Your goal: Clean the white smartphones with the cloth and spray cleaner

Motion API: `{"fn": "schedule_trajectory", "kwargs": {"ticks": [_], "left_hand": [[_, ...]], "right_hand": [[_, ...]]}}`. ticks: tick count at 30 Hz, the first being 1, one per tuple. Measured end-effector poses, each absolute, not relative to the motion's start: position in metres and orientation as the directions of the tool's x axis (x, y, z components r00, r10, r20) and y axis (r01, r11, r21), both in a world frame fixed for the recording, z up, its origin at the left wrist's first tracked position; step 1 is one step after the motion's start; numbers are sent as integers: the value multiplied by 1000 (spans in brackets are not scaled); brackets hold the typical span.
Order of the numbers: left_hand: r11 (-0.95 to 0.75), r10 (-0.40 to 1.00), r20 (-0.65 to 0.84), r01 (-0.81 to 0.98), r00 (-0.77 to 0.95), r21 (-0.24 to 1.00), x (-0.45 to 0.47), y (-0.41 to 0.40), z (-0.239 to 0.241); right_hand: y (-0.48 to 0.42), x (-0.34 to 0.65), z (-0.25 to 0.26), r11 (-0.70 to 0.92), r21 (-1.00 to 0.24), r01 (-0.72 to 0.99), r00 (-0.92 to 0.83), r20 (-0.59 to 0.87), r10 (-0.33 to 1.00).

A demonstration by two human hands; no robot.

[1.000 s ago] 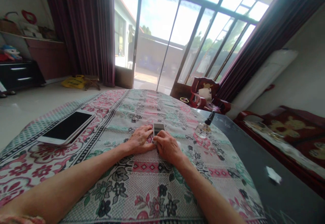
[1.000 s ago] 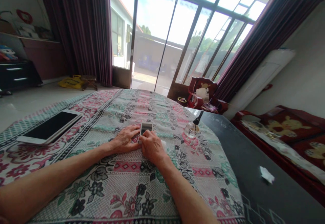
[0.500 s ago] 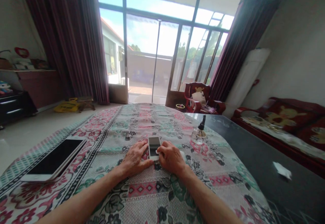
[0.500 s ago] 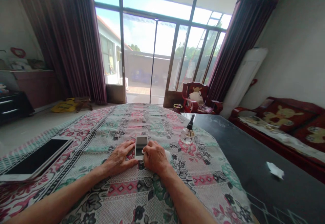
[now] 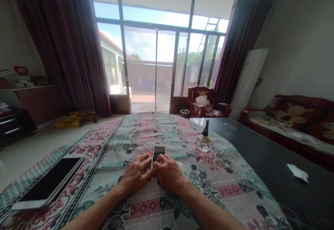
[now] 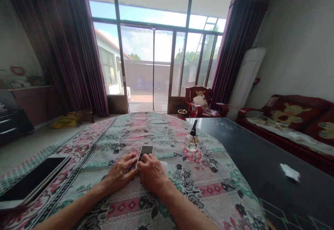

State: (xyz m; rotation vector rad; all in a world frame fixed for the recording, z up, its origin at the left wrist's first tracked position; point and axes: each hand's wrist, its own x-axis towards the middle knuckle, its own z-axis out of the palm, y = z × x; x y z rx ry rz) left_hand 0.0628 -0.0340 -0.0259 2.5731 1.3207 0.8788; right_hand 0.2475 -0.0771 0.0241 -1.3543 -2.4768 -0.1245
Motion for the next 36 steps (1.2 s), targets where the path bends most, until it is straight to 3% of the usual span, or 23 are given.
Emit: {"fn": "schedule_trajectory", "kwargs": {"ticks": [11,16,23,26,36], "left_hand": [[-629,763,470,681,445,376,58,-32,-32],[-625,767,468,677,439,388,58,-34,-26],[-609,778,464,688,422,395,60,-33,-26],[-608,781,452,692,431,389,60,-33,-26],[-598,794,426,685,433,417,61,-36,-21]], "right_hand": [[-72,262,34,404,-114,908,-371,233,899],[-71,266,34,320,-90,943,-284,280,917],[-81,252,33,551,-79,831,-516,264,815],[-82,250,33,559,-91,824,-522,260,813],[-67,272,32,267,-202,942,-217,241,946]]}}
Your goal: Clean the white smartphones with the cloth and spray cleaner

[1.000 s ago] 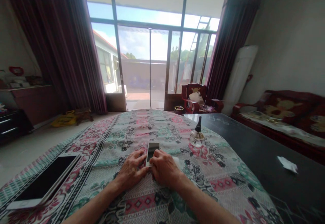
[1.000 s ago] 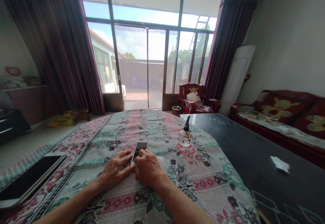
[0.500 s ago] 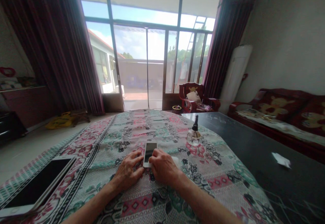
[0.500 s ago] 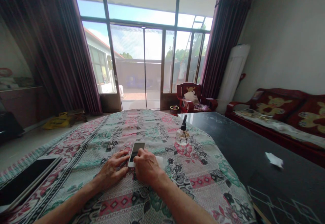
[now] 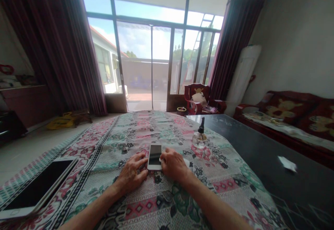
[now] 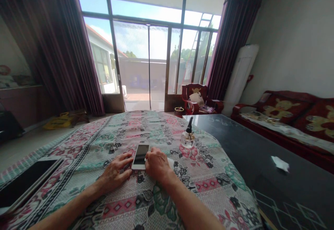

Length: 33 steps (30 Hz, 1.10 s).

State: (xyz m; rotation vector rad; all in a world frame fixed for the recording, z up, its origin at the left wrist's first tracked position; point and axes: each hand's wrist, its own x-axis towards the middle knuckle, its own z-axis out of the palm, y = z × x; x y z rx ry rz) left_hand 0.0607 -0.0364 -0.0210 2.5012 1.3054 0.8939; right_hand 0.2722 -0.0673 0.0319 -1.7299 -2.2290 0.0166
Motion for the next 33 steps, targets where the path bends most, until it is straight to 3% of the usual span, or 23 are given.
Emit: {"fn": "schedule_trajectory", "kwargs": {"ticks": [5,15,21,29,33], "left_hand": [[-612,783,432,677,447,408,61,-37,-20],[-609,785,434,674,442,417,63,-38,-19],[-610,788,422,658,447,441,63,-38,-16],[-499,842,447,749,302,435,63,-37,-21],[-485,852,423,769,308,417,66,-38,-18]], "right_hand": [[-61,277,27,137,-230,963,-87,217,972],[-62,271,25,161,-251,954,-110,207,972],[-62,269,22,243,-265,933,-180,240,954],[-71,260,24,431,-274,860,-369,251,895],[-67,262,25,427,-313,849,-349,276,896]]}}
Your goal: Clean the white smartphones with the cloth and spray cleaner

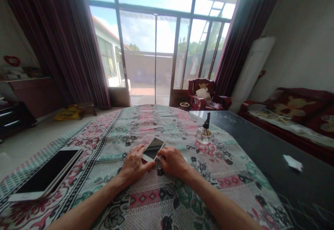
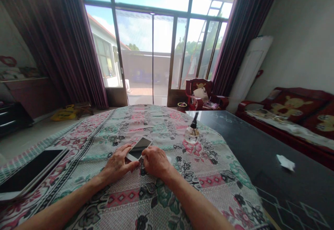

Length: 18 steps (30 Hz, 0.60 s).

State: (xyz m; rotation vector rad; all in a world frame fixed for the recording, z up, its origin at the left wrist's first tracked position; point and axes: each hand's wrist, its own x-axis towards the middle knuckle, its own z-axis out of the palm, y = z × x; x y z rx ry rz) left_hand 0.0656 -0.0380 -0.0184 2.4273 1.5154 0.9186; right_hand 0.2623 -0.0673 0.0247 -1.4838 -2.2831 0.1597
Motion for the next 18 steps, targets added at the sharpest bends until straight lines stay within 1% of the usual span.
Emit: {"fn": "schedule_trajectory", "kwargs": {"ticks": [6,8,11,12,14,18], "left_hand": [[-505,845,408,768,347,393,66,-37,-14],[-557,821,386,736,420,384,63,-34,-12],[-659,752,319,653,577,373,57,-32,-9],[-679,734,302,633,609,373,55,-31,-9],[-685,727,304,621,616,381,54,-32,-8],[-644,765,366,646,530,411,55,-33,-12]], "right_hand": [[-48,282,22,307,-380,873,-147,395,907],[-43,288,22,276,-408,870,-86,425,901],[-39,293,21,264,-439,859,-39,458,888],[-39,294,20,265,-441,858,-37,462,886],[-40,293,20,257,-428,867,-45,446,894],[-43,291,22,230,-372,899,-89,360,929]]}}
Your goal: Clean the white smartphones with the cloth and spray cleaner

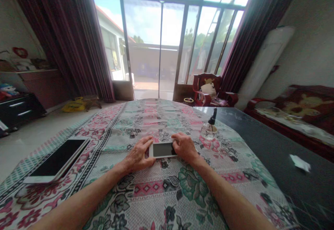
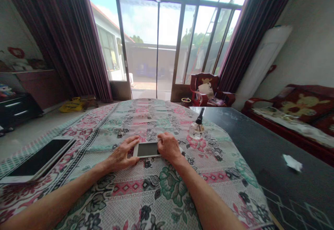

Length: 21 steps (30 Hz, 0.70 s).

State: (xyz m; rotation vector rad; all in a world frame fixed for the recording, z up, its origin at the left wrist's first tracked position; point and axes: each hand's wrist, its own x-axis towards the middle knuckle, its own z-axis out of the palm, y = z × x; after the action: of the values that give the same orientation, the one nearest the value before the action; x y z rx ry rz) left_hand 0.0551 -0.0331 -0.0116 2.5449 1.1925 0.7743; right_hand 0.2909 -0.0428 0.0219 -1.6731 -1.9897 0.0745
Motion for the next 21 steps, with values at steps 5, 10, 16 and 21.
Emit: {"fn": "schedule_trajectory", "kwargs": {"ticks": [5,10,16,21], "left_hand": [[-594,800,405,682,443,427,57,-32,-15],[-588,804,405,679,435,438,55,-30,-15],[-604,797,363,669,484,434,55,-32,-10],[-630,776,337,675,533,383,53,-31,-15]], "right_hand": [[-44,293,24,268,-297,917,-198,243,949],[-48,297,28,289,-261,921,-251,170,953],[-45,298,26,321,-264,909,-276,195,941],[-38,305,22,333,-307,892,-263,249,932]]}}
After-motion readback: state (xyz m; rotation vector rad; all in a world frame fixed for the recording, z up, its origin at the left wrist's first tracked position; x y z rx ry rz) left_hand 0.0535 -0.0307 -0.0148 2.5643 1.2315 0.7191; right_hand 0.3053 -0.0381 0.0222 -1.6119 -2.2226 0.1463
